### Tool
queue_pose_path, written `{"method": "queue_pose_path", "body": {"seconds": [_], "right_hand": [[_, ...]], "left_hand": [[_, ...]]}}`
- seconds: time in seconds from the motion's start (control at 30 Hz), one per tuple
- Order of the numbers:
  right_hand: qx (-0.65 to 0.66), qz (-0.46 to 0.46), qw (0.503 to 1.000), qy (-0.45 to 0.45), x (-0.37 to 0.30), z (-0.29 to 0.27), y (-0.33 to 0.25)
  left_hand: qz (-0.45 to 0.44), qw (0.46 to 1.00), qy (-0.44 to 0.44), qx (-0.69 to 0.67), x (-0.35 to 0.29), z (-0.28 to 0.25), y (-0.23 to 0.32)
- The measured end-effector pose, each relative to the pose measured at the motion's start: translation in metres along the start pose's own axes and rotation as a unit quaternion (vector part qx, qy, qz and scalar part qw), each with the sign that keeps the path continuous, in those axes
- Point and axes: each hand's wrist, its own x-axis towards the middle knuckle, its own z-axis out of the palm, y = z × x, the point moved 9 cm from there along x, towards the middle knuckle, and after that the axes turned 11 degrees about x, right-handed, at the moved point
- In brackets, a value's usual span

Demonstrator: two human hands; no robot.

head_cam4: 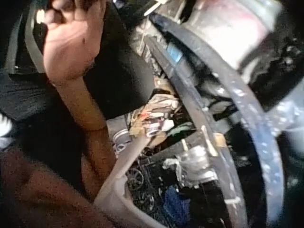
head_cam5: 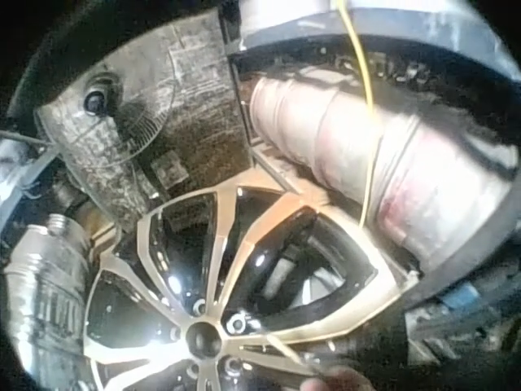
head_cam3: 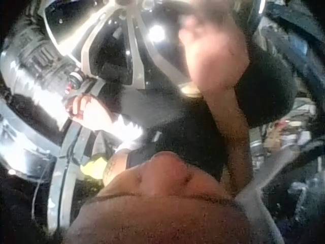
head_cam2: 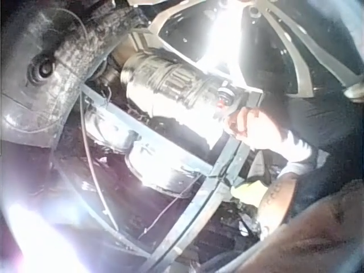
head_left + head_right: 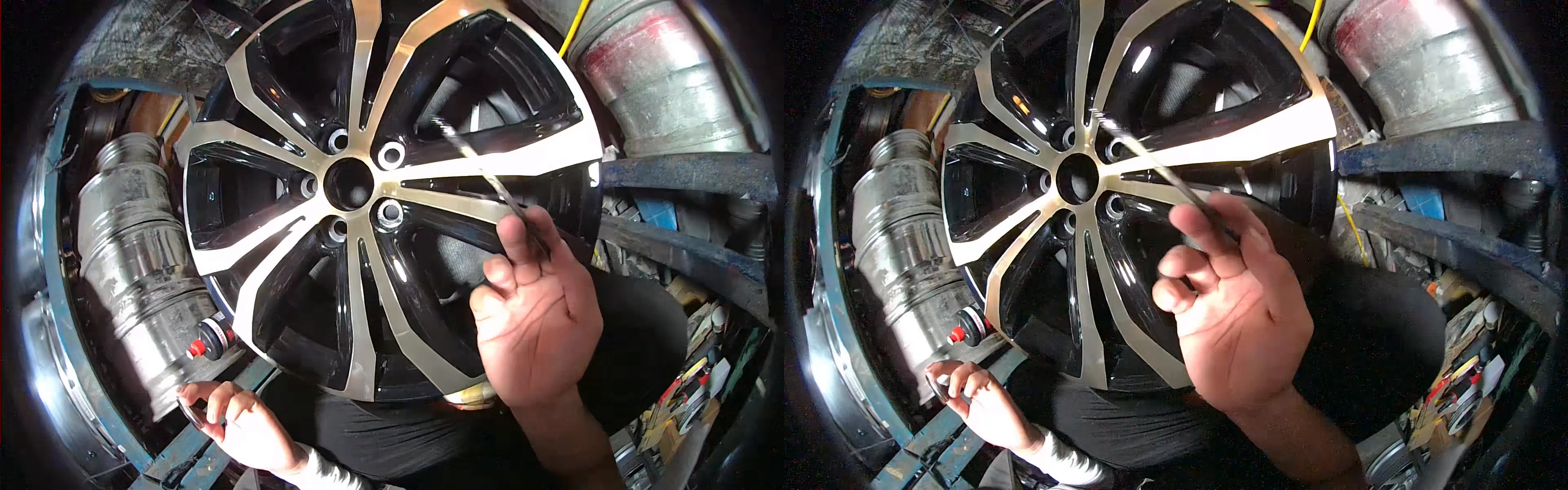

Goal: Painting or detailing a car rim with a small brush and black paint.

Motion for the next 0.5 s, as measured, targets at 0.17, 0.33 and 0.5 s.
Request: {"method": "queue_pose_path", "body": {"seconds": [0.17,0.33,0.5], "right_hand": [[0.142,0.044,0.989,-0.002,-0.0015,0.0051,-0.0035],[0.185,0.064,0.981,-0.006,-0.0043,0.0081,-0.0028],[0.135,0.033,0.990,-0.025,-0.0008,0.0048,-0.0018]], "left_hand": [[-0.015,1.000,-0.007,0.004,0.0038,0.0001,-0.0044],[-0.015,1.000,-0.022,-0.002,0.0037,0.0024,-0.0053],[-0.008,1.000,-0.022,0.006,0.0016,0.0025,-0.0023]]}}
